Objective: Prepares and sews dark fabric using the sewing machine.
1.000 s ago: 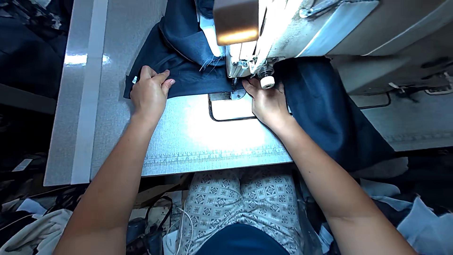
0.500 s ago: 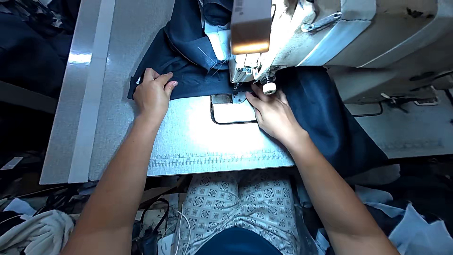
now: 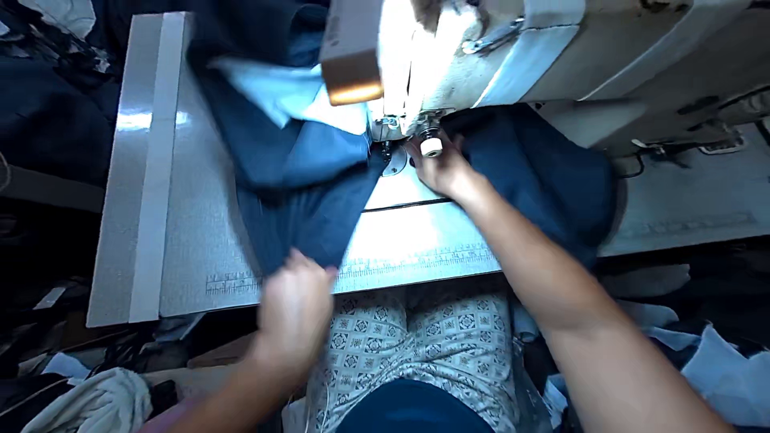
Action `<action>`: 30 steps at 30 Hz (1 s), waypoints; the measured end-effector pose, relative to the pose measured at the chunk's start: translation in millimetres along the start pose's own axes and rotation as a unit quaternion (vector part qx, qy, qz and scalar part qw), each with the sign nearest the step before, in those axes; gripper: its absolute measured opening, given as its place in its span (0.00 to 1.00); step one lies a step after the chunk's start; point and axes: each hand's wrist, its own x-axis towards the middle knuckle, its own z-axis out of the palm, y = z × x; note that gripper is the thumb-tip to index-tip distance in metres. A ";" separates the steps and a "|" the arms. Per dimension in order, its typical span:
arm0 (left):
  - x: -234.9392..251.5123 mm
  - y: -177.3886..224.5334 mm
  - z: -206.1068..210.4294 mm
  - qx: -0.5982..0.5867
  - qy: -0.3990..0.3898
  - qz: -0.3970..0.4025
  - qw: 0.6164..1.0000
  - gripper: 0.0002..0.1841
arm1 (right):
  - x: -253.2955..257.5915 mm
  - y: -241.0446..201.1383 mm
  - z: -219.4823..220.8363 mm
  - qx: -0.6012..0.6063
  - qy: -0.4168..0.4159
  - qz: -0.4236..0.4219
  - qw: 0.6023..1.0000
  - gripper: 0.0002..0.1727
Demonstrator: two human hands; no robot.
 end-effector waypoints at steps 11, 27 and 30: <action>120.0 41.6 7.0 -0.229 0.255 0.256 0.904 0.24 | -45.9 -10.0 47.8 -0.051 0.110 -0.051 0.991 0.27; 115.0 53.6 24.1 -0.196 0.268 0.162 0.929 0.28 | -56.5 -11.8 62.9 -0.025 0.128 -0.070 0.989 0.27; 116.0 49.1 22.0 -0.197 0.250 0.170 0.933 0.29 | -56.6 -11.4 64.1 -0.028 0.126 -0.072 0.989 0.27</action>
